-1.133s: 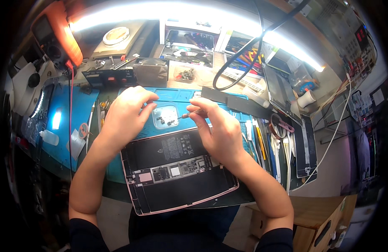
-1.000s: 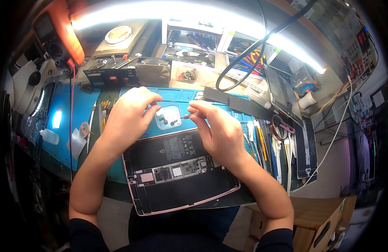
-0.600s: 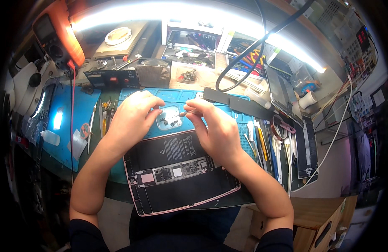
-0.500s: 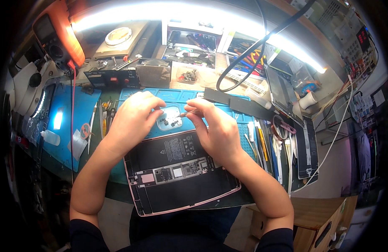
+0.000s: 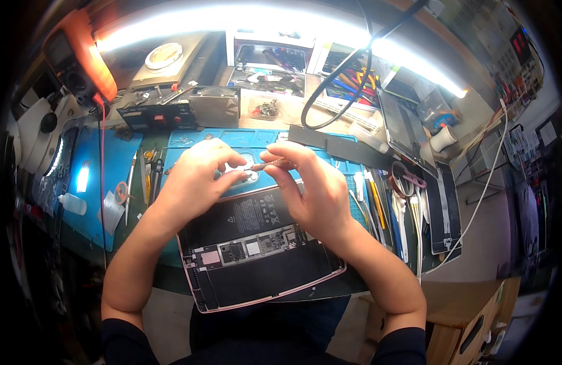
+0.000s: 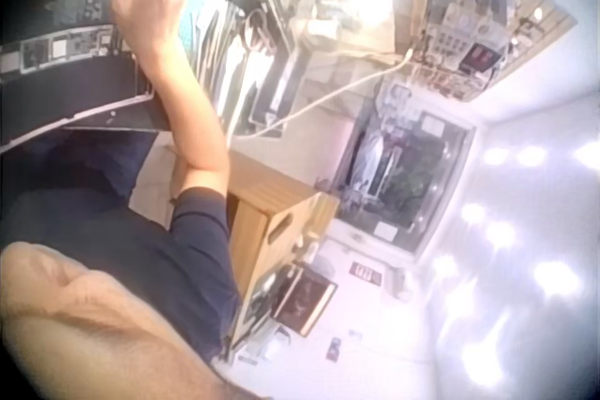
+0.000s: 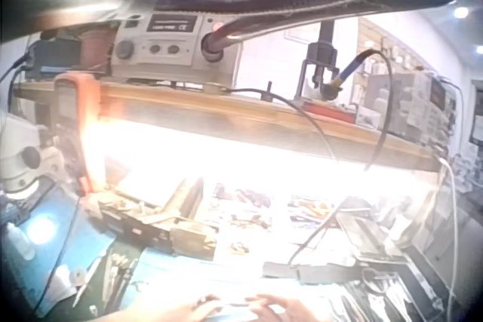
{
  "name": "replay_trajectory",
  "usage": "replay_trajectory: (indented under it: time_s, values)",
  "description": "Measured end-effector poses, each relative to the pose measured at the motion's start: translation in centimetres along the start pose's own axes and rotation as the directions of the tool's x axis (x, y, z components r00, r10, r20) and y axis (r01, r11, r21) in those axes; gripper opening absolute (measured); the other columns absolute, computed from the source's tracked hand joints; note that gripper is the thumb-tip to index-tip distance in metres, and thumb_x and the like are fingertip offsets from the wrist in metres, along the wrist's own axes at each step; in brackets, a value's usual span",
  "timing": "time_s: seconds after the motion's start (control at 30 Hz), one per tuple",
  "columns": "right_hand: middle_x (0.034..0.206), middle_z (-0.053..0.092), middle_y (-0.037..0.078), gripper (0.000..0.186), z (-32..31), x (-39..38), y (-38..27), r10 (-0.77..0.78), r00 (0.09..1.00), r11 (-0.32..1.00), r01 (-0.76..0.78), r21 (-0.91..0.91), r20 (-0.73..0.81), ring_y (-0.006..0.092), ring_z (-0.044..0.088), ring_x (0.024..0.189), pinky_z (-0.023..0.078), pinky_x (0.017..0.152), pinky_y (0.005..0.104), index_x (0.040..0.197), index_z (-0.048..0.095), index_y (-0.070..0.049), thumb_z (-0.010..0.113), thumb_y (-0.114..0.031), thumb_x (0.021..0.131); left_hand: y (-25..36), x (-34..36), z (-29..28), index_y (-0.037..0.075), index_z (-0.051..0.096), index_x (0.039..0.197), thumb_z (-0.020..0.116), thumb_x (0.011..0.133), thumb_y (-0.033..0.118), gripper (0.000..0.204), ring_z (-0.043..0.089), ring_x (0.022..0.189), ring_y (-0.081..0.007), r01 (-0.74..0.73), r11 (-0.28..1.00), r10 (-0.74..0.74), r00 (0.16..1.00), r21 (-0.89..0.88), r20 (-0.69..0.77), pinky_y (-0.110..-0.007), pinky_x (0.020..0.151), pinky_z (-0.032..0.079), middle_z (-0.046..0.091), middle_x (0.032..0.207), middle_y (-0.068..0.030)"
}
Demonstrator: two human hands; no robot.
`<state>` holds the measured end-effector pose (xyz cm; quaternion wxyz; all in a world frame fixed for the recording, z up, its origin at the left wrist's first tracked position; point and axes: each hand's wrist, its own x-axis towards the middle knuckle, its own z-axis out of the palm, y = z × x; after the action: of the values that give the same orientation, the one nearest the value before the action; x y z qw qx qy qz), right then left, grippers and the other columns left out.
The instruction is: The person uses a screwdriver to remove screws from a tablet's internal frame, then detaches the display assembly and sets it aside. They continue to unscrew and remove internal components, then reattach the display and align it with the tablet body.
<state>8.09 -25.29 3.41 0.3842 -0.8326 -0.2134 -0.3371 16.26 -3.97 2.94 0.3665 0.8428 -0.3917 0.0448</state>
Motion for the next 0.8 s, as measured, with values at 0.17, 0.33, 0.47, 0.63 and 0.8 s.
replay_trajectory:
  time_s: [0.17,0.33,0.47,0.63,0.8]
  values:
    - [0.102,0.079,0.015,0.031,-0.4,-0.1,0.1,0.051,0.999,0.998,-0.051,0.032,-0.011,0.0227,0.079,0.09,0.062,0.078,0.0324,0.124,0.06,-0.001,0.074,-0.001,0.096,0.1,0.0,0.1,0.004,0.075,0.096,0.081,0.087,0.013,0.014,0.066,0.085,-0.0275,-0.052,0.999,0.051,0.998,-0.01,-0.032,-0.04,0.077,0.053,0.071,0.09,-0.0099]
    - [0.102,0.078,0.014,0.032,-0.7,-0.1,-0.1,0.047,0.999,0.999,-0.046,0.026,-0.019,0.022,0.079,0.091,0.062,0.079,0.032,0.124,0.06,-0.001,0.074,-0.003,0.096,0.1,0.1,0.3,0.003,0.074,0.094,0.08,0.088,0.01,0.011,0.066,0.081,-0.0266,-0.05,0.998,0.048,0.998,-0.042,-0.036,-0.038,0.072,0.052,0.07,0.088,-0.0101]
    - [0.105,0.078,0.015,0.03,-1.6,0.2,-1.0,0.118,0.993,0.99,-0.115,0.084,-0.027,0.0202,0.079,0.095,0.062,0.081,0.0317,0.124,0.057,-0.001,0.071,-0.002,0.098,0.8,0.2,-0.5,0.001,0.075,0.095,0.078,0.089,0.008,0.009,0.066,0.079,-0.0211,-0.029,0.993,0.027,0.999,-0.117,-0.025,-0.033,0.071,0.052,0.071,0.089,-0.0087]
    - [0.111,0.077,0.018,0.03,-3.1,-0.1,-2.6,0.422,0.903,0.829,-0.348,0.437,-0.082,0.0193,0.077,0.1,0.06,0.086,0.0295,0.125,0.053,-0.001,0.068,-0.003,0.1,2.5,0.3,-1.3,-0.001,0.076,0.101,0.077,0.094,0.006,0.01,0.066,0.084,-0.0092,0.084,0.939,-0.081,0.996,-0.333,0.025,-0.026,0.077,0.052,0.073,0.094,-0.0031]
    - [0.108,0.077,0.017,0.032,-5.4,-1.3,-4.1,0.412,0.898,0.887,-0.356,0.293,-0.156,0.0166,0.077,0.094,0.06,0.082,0.0269,0.127,0.054,0.0,0.071,-0.006,0.1,4.1,0.0,0.0,-0.001,0.078,0.102,0.078,0.095,0.013,0.016,0.065,0.083,-0.0078,0.156,0.794,-0.138,0.988,-0.588,0.076,-0.025,0.076,0.053,0.074,0.093,-0.0026]
